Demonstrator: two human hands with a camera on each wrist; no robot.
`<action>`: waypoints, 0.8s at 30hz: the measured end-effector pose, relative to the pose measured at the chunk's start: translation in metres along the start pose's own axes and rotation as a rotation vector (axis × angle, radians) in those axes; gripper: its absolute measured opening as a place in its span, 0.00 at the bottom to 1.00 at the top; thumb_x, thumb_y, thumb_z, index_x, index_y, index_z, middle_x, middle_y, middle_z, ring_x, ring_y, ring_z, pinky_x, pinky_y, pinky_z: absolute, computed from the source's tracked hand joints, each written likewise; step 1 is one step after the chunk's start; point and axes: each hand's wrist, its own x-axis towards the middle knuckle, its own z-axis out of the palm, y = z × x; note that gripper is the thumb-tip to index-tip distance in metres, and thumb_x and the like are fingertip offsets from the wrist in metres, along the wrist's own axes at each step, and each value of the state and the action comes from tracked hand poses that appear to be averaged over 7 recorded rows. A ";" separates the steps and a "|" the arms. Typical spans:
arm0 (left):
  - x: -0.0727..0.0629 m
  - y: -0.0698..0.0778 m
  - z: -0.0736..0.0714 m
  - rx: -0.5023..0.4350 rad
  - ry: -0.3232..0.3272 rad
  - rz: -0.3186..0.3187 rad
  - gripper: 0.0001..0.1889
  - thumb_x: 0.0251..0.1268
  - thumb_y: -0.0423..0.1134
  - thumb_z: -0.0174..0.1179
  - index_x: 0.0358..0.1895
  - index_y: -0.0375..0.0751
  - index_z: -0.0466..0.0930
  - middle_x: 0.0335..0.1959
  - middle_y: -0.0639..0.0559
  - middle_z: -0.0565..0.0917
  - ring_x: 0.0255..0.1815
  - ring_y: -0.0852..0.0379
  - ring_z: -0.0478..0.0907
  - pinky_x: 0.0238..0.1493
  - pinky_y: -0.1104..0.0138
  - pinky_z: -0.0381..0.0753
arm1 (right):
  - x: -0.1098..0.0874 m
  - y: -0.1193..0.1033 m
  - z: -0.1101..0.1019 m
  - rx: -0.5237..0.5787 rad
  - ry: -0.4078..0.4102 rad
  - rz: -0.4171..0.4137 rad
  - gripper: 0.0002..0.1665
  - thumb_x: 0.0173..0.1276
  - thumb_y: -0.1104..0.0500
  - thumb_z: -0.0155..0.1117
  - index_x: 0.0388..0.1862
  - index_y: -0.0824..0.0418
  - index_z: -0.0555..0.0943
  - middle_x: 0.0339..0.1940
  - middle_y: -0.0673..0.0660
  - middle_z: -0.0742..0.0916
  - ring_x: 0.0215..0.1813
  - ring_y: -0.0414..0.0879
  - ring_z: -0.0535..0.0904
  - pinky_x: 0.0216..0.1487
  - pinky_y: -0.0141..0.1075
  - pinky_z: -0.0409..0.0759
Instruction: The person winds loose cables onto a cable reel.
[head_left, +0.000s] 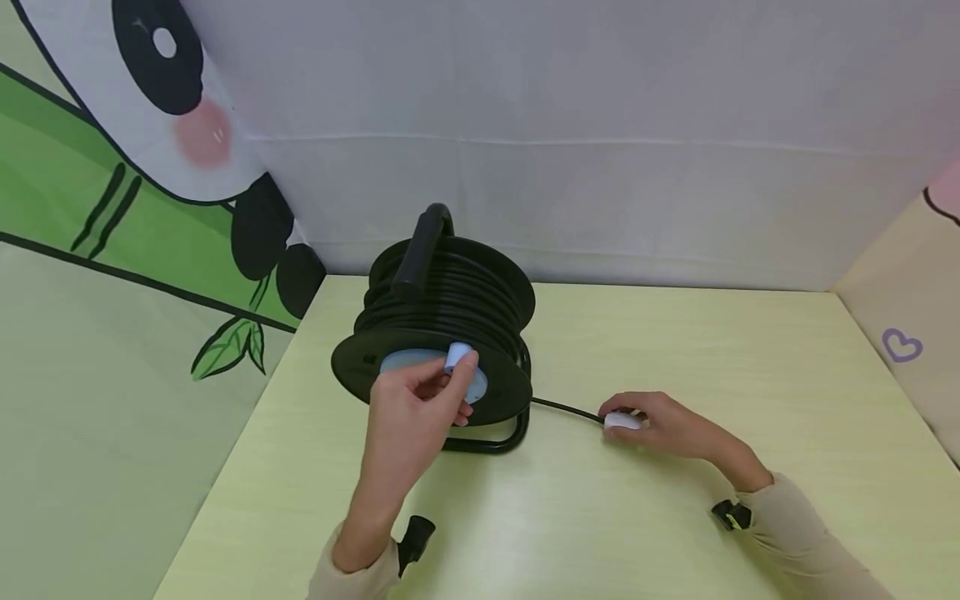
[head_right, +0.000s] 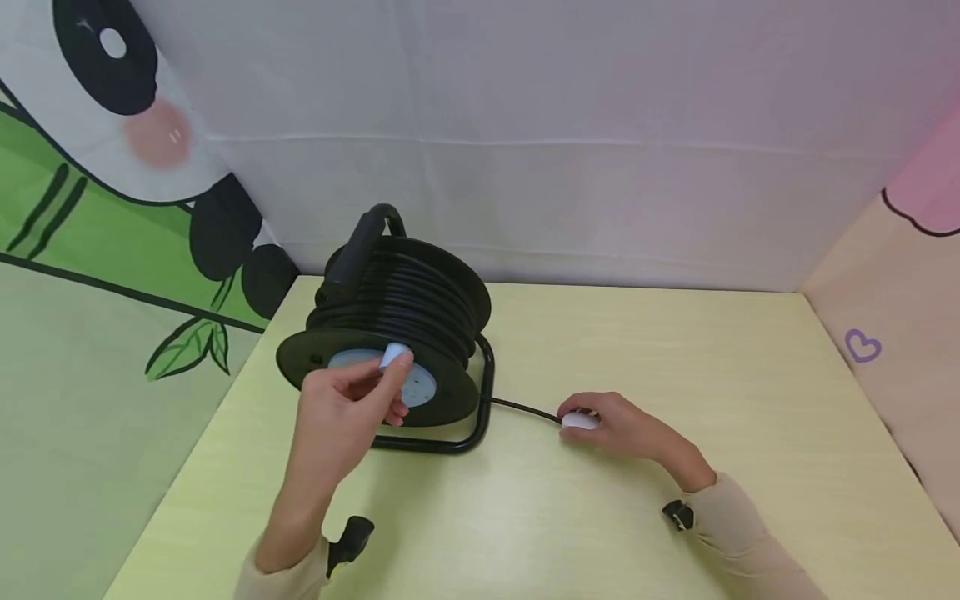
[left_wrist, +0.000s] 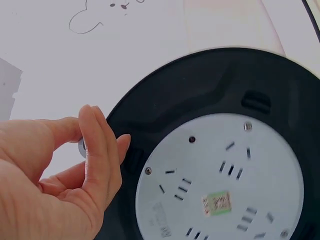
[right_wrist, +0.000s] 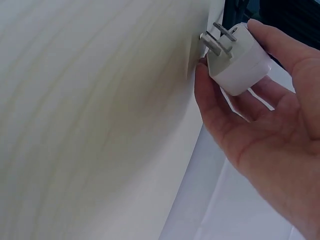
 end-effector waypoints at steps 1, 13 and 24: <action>-0.001 -0.002 0.003 0.003 -0.008 0.000 0.15 0.70 0.42 0.69 0.30 0.33 0.88 0.18 0.47 0.83 0.18 0.49 0.83 0.27 0.62 0.88 | 0.001 0.002 0.003 0.007 0.000 -0.004 0.14 0.74 0.57 0.68 0.55 0.60 0.83 0.48 0.50 0.86 0.45 0.41 0.80 0.48 0.38 0.83; -0.010 -0.025 0.041 0.005 -0.099 -0.022 0.14 0.70 0.43 0.68 0.30 0.35 0.89 0.17 0.48 0.83 0.19 0.48 0.84 0.24 0.66 0.85 | 0.005 0.016 0.024 0.098 0.006 0.000 0.18 0.75 0.56 0.67 0.56 0.66 0.81 0.50 0.56 0.86 0.50 0.50 0.84 0.52 0.40 0.85; 0.005 -0.033 0.091 0.017 -0.085 -0.031 0.13 0.70 0.42 0.69 0.28 0.38 0.89 0.16 0.51 0.83 0.17 0.53 0.83 0.21 0.67 0.83 | 0.025 0.038 -0.006 0.144 -0.066 -0.043 0.15 0.77 0.57 0.65 0.55 0.65 0.81 0.51 0.56 0.86 0.52 0.50 0.85 0.56 0.42 0.84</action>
